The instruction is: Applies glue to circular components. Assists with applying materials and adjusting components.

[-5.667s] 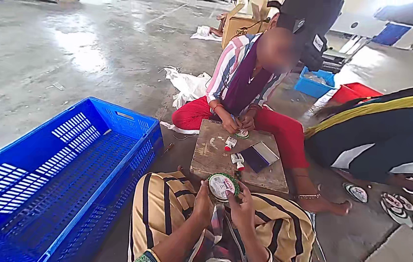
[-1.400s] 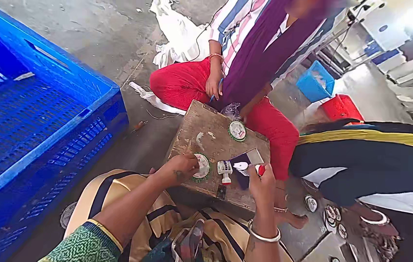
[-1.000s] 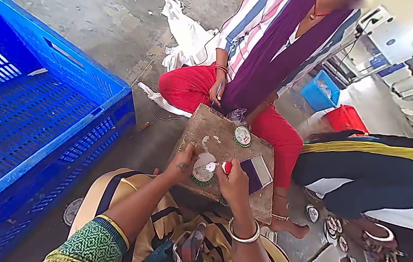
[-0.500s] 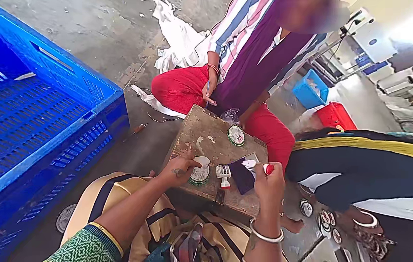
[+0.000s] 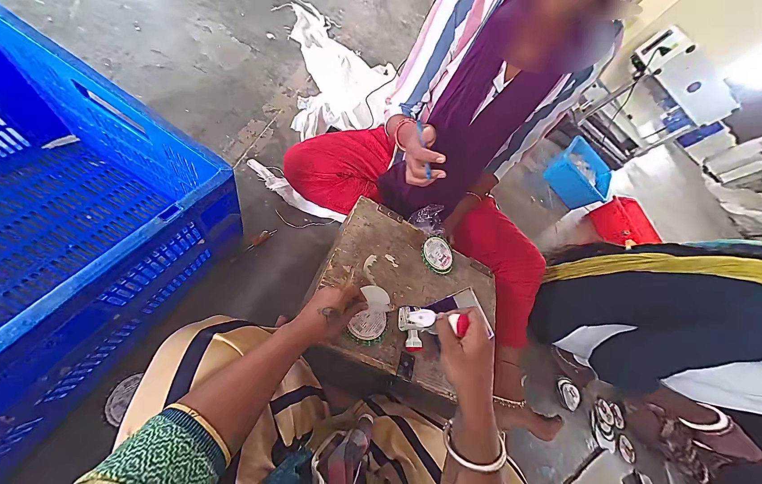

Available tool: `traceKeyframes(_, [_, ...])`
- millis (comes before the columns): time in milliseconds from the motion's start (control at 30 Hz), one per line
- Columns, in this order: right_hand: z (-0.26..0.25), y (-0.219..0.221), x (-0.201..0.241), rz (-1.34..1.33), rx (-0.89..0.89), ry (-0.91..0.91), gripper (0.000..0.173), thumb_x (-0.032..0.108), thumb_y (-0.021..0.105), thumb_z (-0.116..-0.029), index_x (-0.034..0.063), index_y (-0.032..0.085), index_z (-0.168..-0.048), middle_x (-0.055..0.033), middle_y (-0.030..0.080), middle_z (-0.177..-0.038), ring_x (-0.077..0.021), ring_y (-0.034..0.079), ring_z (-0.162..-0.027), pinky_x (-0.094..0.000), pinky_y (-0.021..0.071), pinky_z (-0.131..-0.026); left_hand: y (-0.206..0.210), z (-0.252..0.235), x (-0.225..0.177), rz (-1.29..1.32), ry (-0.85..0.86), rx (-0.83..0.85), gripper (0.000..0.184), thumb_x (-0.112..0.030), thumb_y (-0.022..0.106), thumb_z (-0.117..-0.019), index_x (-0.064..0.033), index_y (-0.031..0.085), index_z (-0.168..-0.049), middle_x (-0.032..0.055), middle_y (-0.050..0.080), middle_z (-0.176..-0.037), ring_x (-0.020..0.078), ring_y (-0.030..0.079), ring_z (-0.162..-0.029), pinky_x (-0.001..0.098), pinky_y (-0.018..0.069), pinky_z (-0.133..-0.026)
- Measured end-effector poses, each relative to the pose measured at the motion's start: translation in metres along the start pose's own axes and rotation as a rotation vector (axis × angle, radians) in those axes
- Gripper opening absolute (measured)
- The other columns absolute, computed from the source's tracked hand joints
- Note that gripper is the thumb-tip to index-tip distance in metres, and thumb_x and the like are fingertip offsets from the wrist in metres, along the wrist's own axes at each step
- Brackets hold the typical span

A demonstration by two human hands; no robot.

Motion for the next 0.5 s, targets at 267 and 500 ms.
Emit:
traceKeyframes(267, [0.002,0.085,0.027,0.222,0.301,-0.011,0.033,0.019,0.062,-0.1001,-0.0067,0.06,-0.12,-0.0214,0.07,-0.092,-0.037,0.071,-0.087,-0.0536,0.0538,-0.079,0.0,-0.002,0.0,0.044,-0.086,-0.043,0.046,-0.002,0.042,-0.1078,-0.0069,0.04,-0.153,0.0272,0.063,-0.128,0.0421,0.064,-0.117,0.0562,0.0475,-0.104])
traceKeyframes(500, [-0.017,-0.008,-0.019,0.123,-0.105,0.149,0.038,0.015,0.06,-0.101,-0.0152,0.055,-0.124,-0.0307,0.066,-0.105,-0.0407,0.066,-0.098,-0.0561,0.0512,-0.087,0.013,0.005,0.0,-0.198,0.177,0.13,0.032,-0.018,0.064,-0.1005,-0.0056,0.07,-0.129,0.0219,0.062,-0.138,0.0417,0.056,-0.129,0.0586,0.043,-0.106])
Point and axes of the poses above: each hand's wrist, its own z-axis away from the middle knuckle, its own y-axis out of the palm, x = y × z, the point moved 4 cm from there along -z, towards the middle knuckle
